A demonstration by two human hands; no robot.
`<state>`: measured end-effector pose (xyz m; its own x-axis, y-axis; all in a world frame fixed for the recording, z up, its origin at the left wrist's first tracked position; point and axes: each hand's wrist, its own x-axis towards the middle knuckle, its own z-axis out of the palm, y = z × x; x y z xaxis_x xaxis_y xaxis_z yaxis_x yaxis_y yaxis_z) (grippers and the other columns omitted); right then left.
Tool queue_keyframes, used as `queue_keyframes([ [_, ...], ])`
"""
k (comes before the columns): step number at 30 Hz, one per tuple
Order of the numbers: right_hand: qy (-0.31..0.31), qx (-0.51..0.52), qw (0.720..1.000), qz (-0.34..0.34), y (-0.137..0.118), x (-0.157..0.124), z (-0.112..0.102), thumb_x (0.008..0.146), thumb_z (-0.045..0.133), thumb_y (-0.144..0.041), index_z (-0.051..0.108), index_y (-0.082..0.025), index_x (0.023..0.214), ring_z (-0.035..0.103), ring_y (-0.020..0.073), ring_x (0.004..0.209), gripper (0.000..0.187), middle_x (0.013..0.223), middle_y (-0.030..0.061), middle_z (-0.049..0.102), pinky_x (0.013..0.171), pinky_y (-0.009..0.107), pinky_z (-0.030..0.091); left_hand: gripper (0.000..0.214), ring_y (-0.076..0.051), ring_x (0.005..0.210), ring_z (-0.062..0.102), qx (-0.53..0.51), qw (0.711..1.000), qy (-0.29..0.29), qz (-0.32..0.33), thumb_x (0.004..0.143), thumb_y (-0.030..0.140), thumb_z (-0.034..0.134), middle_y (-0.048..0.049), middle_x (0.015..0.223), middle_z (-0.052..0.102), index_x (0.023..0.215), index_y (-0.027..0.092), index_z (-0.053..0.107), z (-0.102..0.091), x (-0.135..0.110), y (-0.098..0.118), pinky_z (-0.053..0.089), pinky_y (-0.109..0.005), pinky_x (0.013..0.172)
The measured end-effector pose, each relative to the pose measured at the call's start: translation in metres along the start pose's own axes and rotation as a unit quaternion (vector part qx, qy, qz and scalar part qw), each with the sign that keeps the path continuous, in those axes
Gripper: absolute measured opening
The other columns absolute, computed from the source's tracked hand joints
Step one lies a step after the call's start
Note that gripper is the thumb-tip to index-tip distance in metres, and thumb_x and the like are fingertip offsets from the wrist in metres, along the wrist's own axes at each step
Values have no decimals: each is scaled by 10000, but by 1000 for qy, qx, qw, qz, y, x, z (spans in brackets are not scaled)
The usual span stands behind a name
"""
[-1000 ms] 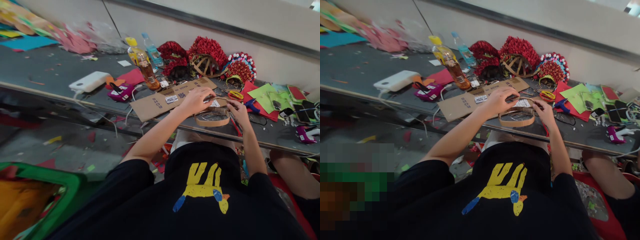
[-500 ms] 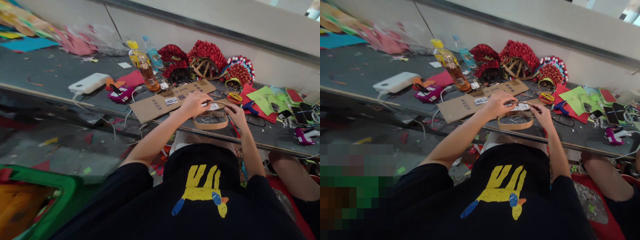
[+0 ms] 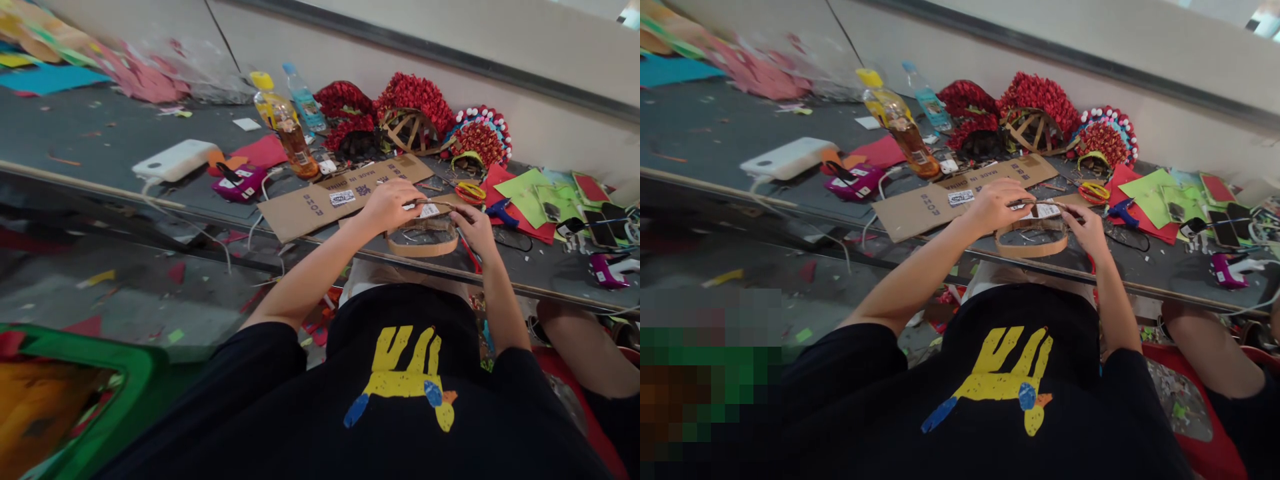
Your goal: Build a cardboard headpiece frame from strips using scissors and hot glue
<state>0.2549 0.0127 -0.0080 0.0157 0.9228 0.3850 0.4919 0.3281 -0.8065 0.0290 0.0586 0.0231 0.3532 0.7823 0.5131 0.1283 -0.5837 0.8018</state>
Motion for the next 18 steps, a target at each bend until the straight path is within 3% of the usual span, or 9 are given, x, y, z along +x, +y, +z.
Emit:
queue_keyframes([
  [3,2,3,1000,-2,-2,-2,0,784,629,-439,721,-195,1001,670,185,827,339,954,58,744,807,361,537,87,-253,962,646,21,1000,-10,11,612,213,727,-39,796,725,681,264,719,0,-1,1,415,-436,1017],
  [6,7,24,1000,6,1,-2,0,776,624,-532,721,-200,990,672,187,824,406,928,51,741,780,339,543,115,-263,978,641,11,1000,17,-4,603,192,733,-57,830,722,708,237,725,0,-4,5,423,-417,998],
  [10,57,92,994,23,11,3,0,880,338,-662,684,-217,1073,677,161,774,596,937,57,721,665,294,546,85,-227,872,647,-64,996,49,-47,628,162,729,-60,779,704,711,180,723,-3,-9,20,469,-328,874],
  [12,71,104,992,26,14,5,2,869,349,-680,666,-228,1100,676,162,764,598,955,61,718,648,300,549,80,-206,810,638,-89,994,38,-55,631,163,743,-60,749,699,709,160,723,-4,-12,29,474,-296,799],
  [15,23,81,996,-3,10,5,9,778,550,-670,684,-232,1032,677,198,845,524,959,58,723,745,348,562,97,-181,742,623,-94,994,12,-49,638,204,762,-49,720,695,714,156,725,-2,-17,42,474,-278,732],
  [18,-48,47,997,-40,-2,2,16,750,584,-672,699,-226,995,674,230,933,522,964,59,731,867,389,539,122,-179,735,623,-104,994,6,-42,639,246,770,-41,728,700,715,163,724,1,-22,51,483,-279,723],
])
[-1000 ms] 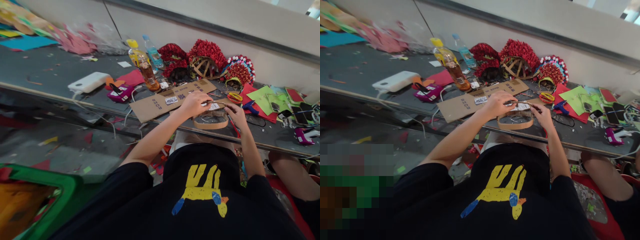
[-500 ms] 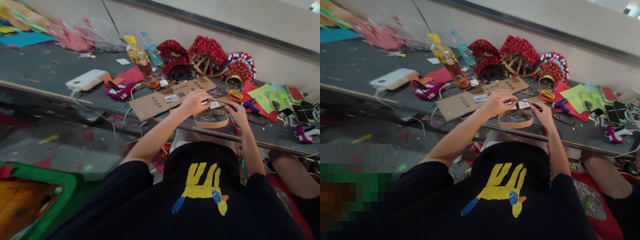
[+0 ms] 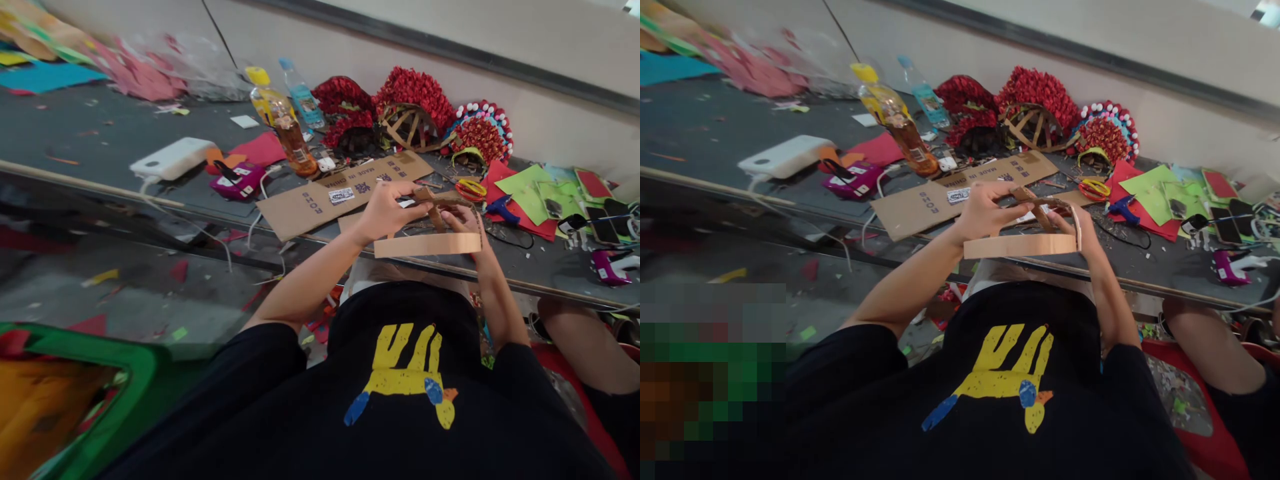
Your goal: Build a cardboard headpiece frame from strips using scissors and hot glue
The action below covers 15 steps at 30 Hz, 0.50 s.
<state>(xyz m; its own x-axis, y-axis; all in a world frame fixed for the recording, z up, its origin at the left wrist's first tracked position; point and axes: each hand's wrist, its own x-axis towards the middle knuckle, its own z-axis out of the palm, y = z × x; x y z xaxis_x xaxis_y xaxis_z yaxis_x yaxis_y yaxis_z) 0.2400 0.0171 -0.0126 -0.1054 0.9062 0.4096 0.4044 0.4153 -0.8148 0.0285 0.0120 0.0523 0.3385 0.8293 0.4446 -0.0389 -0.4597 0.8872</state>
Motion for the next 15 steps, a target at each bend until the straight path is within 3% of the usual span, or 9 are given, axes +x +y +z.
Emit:
queue_keyframes([
  [5,-57,-7,998,-17,-31,-6,1,835,451,-673,706,-221,1027,673,228,957,554,990,44,730,885,365,522,133,-196,797,644,-1,1000,-4,12,625,249,789,-42,751,707,711,173,723,2,-7,5,496,-294,779],
  [9,-95,-79,990,-62,-53,-11,-2,830,537,-603,722,-220,945,671,196,811,440,863,23,731,761,305,519,124,-212,849,667,-17,1000,-7,18,601,232,814,-40,752,716,691,200,735,3,-10,5,501,-339,878],
  [12,-98,-129,980,-112,-59,-15,-1,886,468,-556,718,-227,829,656,167,721,416,763,20,719,699,266,494,138,-206,857,681,4,997,0,73,613,253,820,-37,752,727,720,209,746,5,-13,0,508,-350,914],
  [15,-105,-155,972,-142,-59,-18,1,945,377,-479,683,-202,736,629,134,623,463,669,21,690,633,237,459,152,-183,821,690,41,984,-9,173,679,307,786,-36,775,740,778,200,743,6,-13,-9,546,-329,850],
])
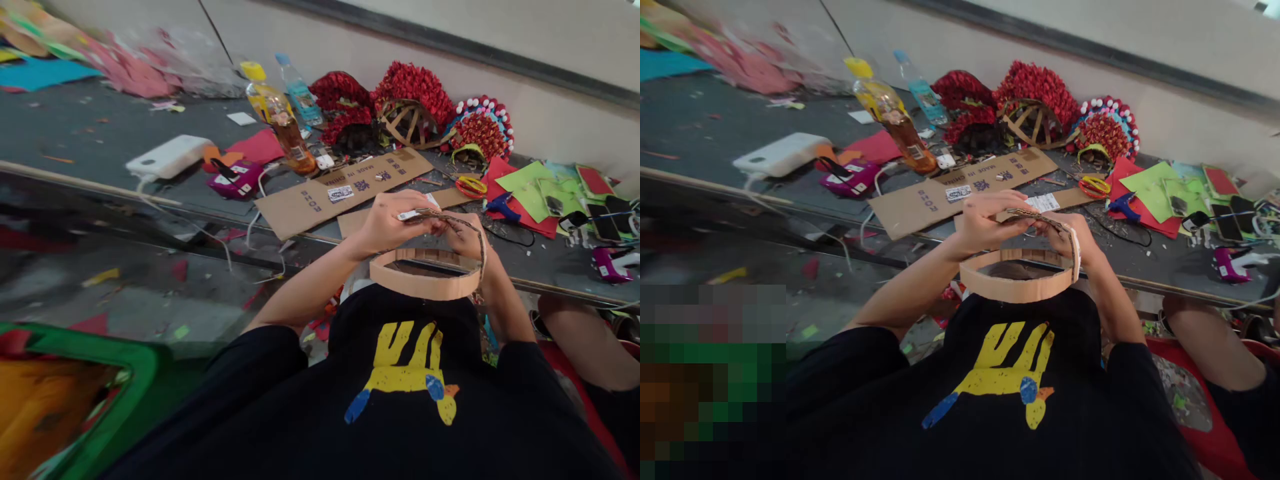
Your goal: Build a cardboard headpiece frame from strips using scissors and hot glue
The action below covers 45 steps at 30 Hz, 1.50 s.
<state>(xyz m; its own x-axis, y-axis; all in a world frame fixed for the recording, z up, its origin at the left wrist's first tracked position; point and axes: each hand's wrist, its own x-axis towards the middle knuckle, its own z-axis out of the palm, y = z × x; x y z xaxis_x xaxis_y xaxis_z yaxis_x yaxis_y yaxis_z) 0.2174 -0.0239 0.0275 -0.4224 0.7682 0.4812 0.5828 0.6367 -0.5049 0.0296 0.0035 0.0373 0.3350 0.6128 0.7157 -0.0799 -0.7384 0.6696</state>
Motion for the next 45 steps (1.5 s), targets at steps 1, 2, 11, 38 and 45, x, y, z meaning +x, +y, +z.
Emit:
queue_keyframes([
  [1,2,-10,1000,-7,0,-1,1,952,370,-459,666,-192,695,619,126,598,474,640,21,679,613,231,444,152,-175,811,692,13,999,-5,35,711,316,764,-38,790,744,802,196,740,0,-1,-3,555,-317,826],
  [2,10,-19,1000,-13,-1,-1,1,954,370,-450,649,-187,658,608,120,577,484,617,20,669,595,227,430,152,-168,806,694,26,997,-9,67,743,321,740,-41,805,747,825,193,737,0,-2,-5,561,-306,807],
  [11,4,30,998,52,14,-4,7,872,451,-617,694,-185,850,633,144,657,496,745,30,707,650,242,468,180,-168,813,701,105,985,29,131,799,359,696,-32,830,747,915,227,734,-4,-4,-14,577,-308,809],
  [38,148,122,962,196,51,-41,37,895,475,-428,683,-204,833,552,126,555,312,622,-8,614,539,241,434,84,-141,754,711,150,975,76,143,787,245,695,-9,779,755,846,192,721,0,-4,-7,596,-295,805],
  [45,117,100,976,155,43,-50,30,851,557,-379,678,-190,930,626,161,751,238,813,28,690,695,275,493,94,-136,764,708,131,982,66,119,794,237,684,-14,794,754,867,196,726,-3,-8,-7,588,-296,834],
])
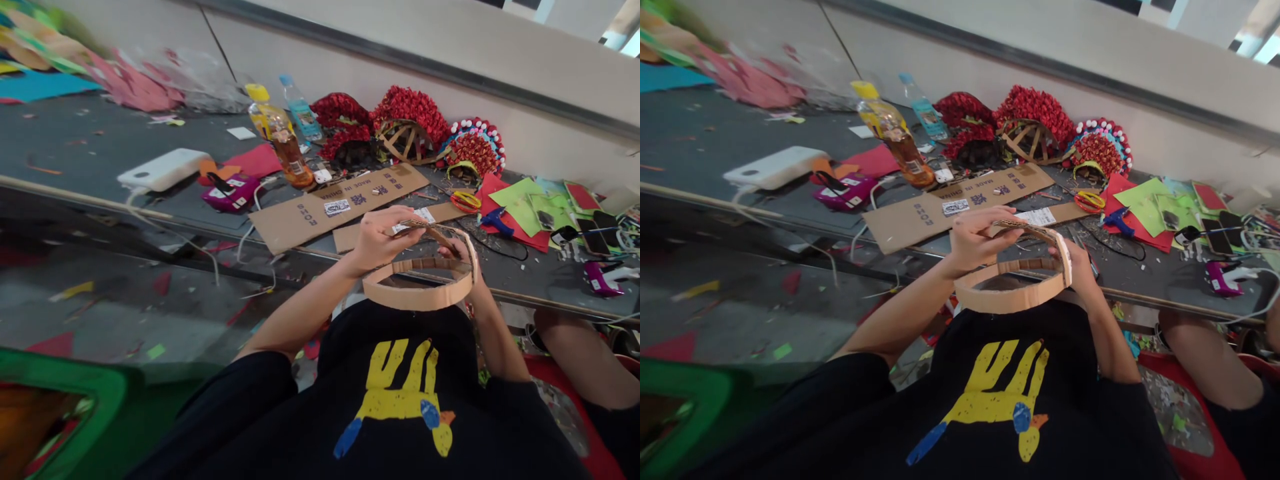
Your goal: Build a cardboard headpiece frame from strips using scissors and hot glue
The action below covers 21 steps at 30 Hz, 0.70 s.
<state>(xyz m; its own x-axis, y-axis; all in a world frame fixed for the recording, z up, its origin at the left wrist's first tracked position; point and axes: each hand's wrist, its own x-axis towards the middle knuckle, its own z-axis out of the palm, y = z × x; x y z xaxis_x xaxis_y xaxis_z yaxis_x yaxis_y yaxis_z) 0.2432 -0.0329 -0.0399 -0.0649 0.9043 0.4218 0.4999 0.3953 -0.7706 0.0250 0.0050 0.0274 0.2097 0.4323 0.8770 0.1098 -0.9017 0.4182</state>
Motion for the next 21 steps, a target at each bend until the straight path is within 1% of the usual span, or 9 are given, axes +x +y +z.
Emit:
queue_keyframes([
  [3,-15,9,1000,21,2,-7,-6,832,565,-310,682,-192,953,658,172,752,205,790,24,706,717,287,507,107,-132,747,702,-12,1000,1,-6,791,248,688,-13,790,752,878,200,729,0,-2,0,585,-307,848],
  [5,-23,21,999,41,6,-11,-6,816,576,-288,688,-194,954,677,183,761,201,779,25,716,742,301,517,109,-134,748,700,-17,1000,0,-11,787,256,694,-14,797,753,874,200,730,1,-3,0,585,-310,846],
  [10,-19,33,998,60,12,-14,-6,821,570,-348,708,-188,893,683,198,741,223,760,39,726,702,308,532,135,-152,776,703,-24,999,-14,-30,807,314,673,-27,793,751,851,200,731,3,-3,3,588,-312,814],
  [12,-47,23,997,61,8,-11,-13,829,572,-384,712,-182,891,680,197,754,253,782,46,729,697,305,529,147,-153,778,701,-31,998,-23,-42,808,321,669,-34,796,751,849,195,731,3,-3,3,584,-302,795],
  [14,-85,5,995,57,-1,-6,-24,847,557,-429,708,-179,942,674,189,747,308,821,53,732,687,302,524,157,-153,777,699,-47,996,-42,-61,804,324,671,-43,805,751,850,186,731,4,-2,4,577,-282,763],
  [16,-87,0,995,39,-11,2,-34,842,561,-493,684,-183,1038,671,185,754,387,892,66,735,686,304,527,168,-152,761,698,-69,992,-63,-81,798,325,675,-53,807,752,848,175,733,6,-3,4,568,-259,722],
  [18,-73,3,997,6,-23,9,-39,804,598,-555,667,-190,1074,674,188,787,459,953,76,730,710,313,536,163,-151,753,698,-86,987,-84,-105,796,306,674,-63,818,754,848,163,732,9,-5,5,561,-242,696],
  [21,-75,-4,995,-60,-39,15,-35,765,646,-571,672,-201,1040,678,190,832,462,968,77,722,748,317,545,145,-151,764,702,-115,980,-105,-126,796,272,667,-70,839,755,852,153,727,17,-10,7,558,-235,695],
])
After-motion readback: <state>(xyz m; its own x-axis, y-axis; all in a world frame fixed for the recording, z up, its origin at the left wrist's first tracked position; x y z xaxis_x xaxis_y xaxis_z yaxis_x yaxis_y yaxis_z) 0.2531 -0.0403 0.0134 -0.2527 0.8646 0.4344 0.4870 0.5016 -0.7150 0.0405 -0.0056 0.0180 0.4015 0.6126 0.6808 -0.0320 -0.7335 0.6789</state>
